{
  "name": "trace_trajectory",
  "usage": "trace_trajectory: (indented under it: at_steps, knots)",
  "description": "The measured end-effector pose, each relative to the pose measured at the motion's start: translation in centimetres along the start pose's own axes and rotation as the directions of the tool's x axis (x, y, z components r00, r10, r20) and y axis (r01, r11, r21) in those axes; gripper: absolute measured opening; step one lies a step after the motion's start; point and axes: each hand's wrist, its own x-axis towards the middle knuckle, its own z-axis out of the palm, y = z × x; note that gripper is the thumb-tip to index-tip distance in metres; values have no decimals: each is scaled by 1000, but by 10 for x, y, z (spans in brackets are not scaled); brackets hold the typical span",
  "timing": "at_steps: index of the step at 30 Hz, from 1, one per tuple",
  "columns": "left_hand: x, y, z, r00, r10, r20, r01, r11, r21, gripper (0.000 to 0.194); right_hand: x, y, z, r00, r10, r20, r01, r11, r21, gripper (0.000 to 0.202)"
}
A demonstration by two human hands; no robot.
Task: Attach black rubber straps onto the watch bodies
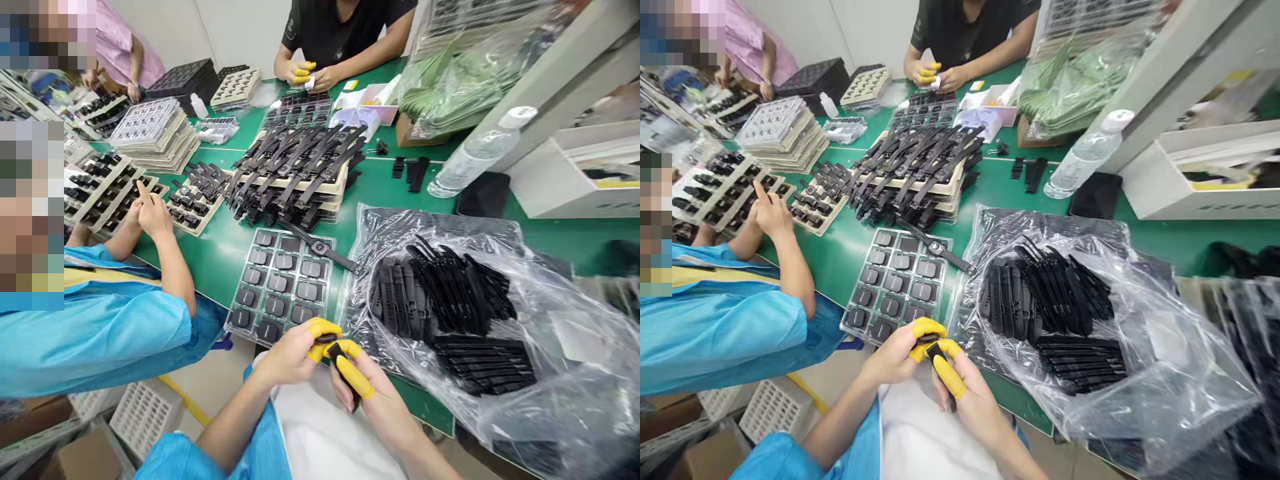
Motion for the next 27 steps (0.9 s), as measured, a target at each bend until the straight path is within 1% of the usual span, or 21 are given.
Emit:
trace_trajectory:
  at_steps: [4, 7, 10, 13, 15, 17, 19, 21, 24, 25, 27]
  knots:
    - [-13, 0, 5, 999, 31, 12, -32, 995, 96, 47, -2, 2, -3, 997, 10, 80, -5, 997, -71, 49]
    - [-14, 0, 2, 996, 82, 45, -87, 988, 130, 52, -2, 2, -2, 993, 29, 116, -21, 997, -75, 53]
    - [-9, 0, -1, 992, 114, 58, -121, 984, 134, 51, -1, 3, -1, 998, 18, 52, -19, 1000, 2, 51]
    - [-5, 0, 1, 990, 136, 39, -140, 981, 135, 47, 1, 7, -2, 999, -23, -31, 26, 996, 86, 47]
    - [-5, -1, 5, 990, 142, -13, -140, 983, 118, 44, 2, 11, -4, 995, -51, -83, 62, 990, 128, 43]
    - [-6, -1, 9, 986, 136, -95, -126, 987, 104, 43, 2, 14, -6, 989, -65, -135, 88, 981, 172, 40]
    - [-6, -1, 11, 981, 124, -146, -108, 988, 114, 43, 2, 15, -7, 985, -80, -156, 111, 974, 200, 38]
    - [-6, -2, 12, 985, 130, -114, -114, 983, 141, 47, 1, 14, -8, 989, -94, -113, 114, 976, 186, 36]
    - [-6, -5, 11, 990, 142, -6, -139, 978, 155, 59, 1, 10, -8, 996, -87, 9, 85, 989, 118, 41]
    - [-6, -5, 10, 988, 151, 14, -151, 976, 154, 63, 1, 8, -8, 996, -77, 37, 73, 992, 100, 42]
    - [-6, -6, 9, 986, 164, 23, -165, 974, 154, 64, 2, 7, -8, 997, -63, 45, 58, 993, 98, 42]
